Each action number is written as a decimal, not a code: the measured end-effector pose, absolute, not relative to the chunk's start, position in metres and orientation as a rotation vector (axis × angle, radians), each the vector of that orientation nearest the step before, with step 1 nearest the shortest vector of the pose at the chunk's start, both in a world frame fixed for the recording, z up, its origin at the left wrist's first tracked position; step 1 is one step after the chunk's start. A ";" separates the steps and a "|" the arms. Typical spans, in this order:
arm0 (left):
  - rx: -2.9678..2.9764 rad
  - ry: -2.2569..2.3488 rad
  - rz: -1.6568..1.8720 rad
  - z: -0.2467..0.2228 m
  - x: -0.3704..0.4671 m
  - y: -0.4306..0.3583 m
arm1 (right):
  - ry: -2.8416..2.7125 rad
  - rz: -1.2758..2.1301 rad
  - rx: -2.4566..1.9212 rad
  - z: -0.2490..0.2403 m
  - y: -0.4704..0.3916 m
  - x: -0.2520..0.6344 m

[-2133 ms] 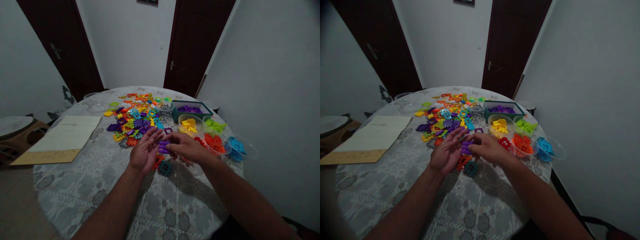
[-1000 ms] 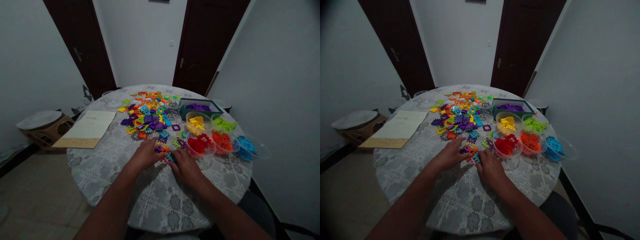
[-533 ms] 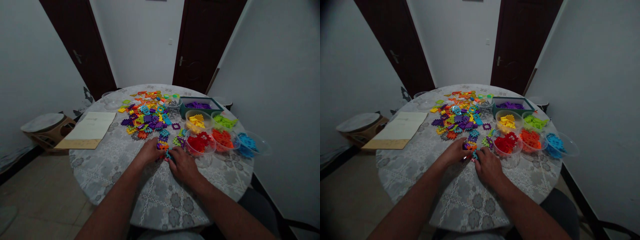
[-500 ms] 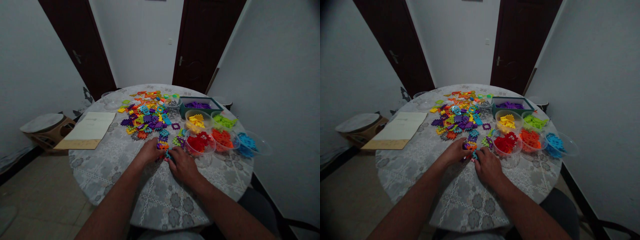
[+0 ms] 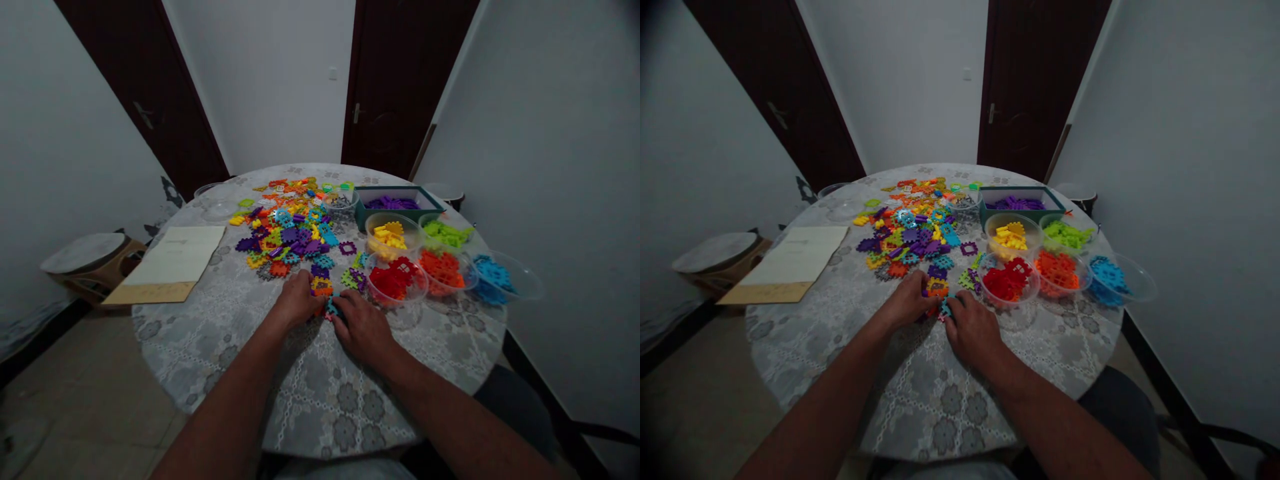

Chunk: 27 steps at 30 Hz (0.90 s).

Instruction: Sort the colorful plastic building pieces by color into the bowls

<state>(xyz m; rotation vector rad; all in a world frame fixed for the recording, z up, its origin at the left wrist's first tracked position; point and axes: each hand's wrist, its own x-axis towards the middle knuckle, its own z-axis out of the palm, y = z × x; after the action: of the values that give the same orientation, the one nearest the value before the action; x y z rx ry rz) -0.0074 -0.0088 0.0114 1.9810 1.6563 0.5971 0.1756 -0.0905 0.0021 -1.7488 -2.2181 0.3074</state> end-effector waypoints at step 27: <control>2.073 1.629 1.179 -0.021 0.009 -0.034 | -1.806 0.450 -1.419 -0.019 -0.082 0.189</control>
<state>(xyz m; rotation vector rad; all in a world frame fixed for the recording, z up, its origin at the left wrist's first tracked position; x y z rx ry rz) 0.0094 -0.0340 -0.0209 2.0727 1.6295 1.1794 0.1895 -0.0824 -0.0186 -1.4187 -1.8057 0.4499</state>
